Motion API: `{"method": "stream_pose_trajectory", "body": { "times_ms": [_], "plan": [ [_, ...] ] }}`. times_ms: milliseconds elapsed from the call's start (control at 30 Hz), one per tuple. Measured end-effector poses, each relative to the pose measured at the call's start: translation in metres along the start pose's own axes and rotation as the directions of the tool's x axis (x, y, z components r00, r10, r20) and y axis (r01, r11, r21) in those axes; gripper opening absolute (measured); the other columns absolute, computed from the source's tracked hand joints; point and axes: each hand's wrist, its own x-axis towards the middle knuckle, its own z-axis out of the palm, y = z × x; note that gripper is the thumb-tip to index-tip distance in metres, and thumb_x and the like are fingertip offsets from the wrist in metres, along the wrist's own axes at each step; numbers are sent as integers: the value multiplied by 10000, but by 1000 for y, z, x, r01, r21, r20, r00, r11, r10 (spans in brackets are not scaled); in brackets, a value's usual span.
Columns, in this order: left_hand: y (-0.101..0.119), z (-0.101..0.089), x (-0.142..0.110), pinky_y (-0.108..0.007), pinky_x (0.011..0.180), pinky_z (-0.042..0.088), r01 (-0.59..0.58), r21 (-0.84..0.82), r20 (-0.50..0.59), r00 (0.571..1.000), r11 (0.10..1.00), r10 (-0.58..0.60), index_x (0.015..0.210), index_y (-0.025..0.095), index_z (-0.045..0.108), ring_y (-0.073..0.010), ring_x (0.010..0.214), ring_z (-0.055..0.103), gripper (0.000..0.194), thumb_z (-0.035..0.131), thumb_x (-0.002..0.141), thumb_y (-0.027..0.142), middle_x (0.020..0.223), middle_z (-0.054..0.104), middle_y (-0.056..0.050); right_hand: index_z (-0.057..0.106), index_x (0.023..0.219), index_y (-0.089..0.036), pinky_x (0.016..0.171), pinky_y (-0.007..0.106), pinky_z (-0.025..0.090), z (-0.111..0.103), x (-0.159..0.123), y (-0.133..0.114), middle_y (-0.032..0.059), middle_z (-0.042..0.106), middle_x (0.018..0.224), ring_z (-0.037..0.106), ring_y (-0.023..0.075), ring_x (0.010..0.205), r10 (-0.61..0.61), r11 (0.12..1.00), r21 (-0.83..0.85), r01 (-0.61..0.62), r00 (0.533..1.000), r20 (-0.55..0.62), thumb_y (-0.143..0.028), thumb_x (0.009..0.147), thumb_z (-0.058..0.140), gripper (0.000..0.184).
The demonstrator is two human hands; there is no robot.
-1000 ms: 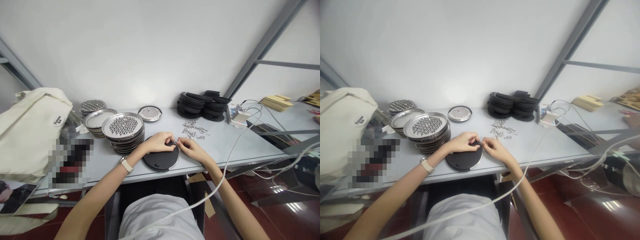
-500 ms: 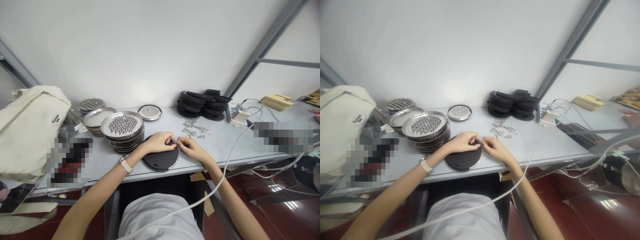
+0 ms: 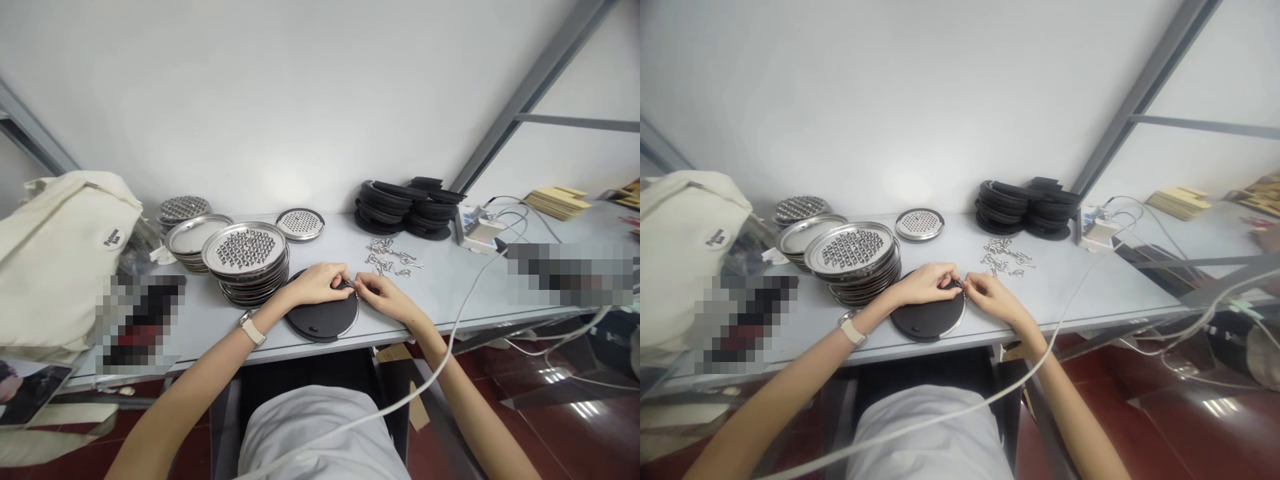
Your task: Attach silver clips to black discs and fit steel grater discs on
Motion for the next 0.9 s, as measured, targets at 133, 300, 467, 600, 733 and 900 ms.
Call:
{"method": "stream_pose_trajectory", "body": {
  "times_ms": [133,300,467,600,733,900],
  "plan": [
    [-1,0,0,-218,544,320,3,-2,2,1000,1000,-3,896,182,559,-84,557,453,222,623,799,371,654,506,64,404,675,-196,580,259,321,0,0,-1,-26,405,627,382,130,602,-5,1000,1,5,1000,1,-421,964,377,367],
    [-1,0,0,-216,547,318,14,-13,10,1000,1000,-14,908,181,564,-84,563,457,228,623,799,372,667,511,62,414,680,-192,569,257,317,-1,0,-3,-25,408,632,381,125,603,3,1000,-11,-3,1000,2,-410,966,379,361],
    [-1,0,0,-216,559,323,17,-4,15,1000,1000,-17,918,181,559,-88,581,465,228,622,804,368,683,515,58,411,679,-191,569,258,308,-1,0,-1,-28,400,634,373,122,596,-7,1000,-13,7,1000,8,-401,968,377,359],
    [-4,2,1,-218,562,324,-3,7,10,1000,1000,3,921,183,549,-89,593,470,236,620,808,377,700,519,56,411,682,-192,568,261,302,-1,1,0,-29,392,632,369,124,595,-8,1000,-8,8,1000,16,-390,970,374,351],
    [-5,2,1,-218,561,323,-22,11,5,1000,1000,22,925,184,544,-87,595,465,223,617,812,362,705,512,59,423,697,-192,578,263,308,-1,1,-1,-26,401,643,375,126,605,-10,1000,3,9,1000,22,-385,973,373,341],
    [-5,1,0,-218,556,320,-28,-7,19,999,1000,28,926,177,542,-84,586,451,213,613,819,347,698,503,58,417,697,-193,586,262,311,-1,0,0,-27,395,646,375,128,615,4,1000,14,-4,1000,9,-380,972,380,335]
  ]
}}
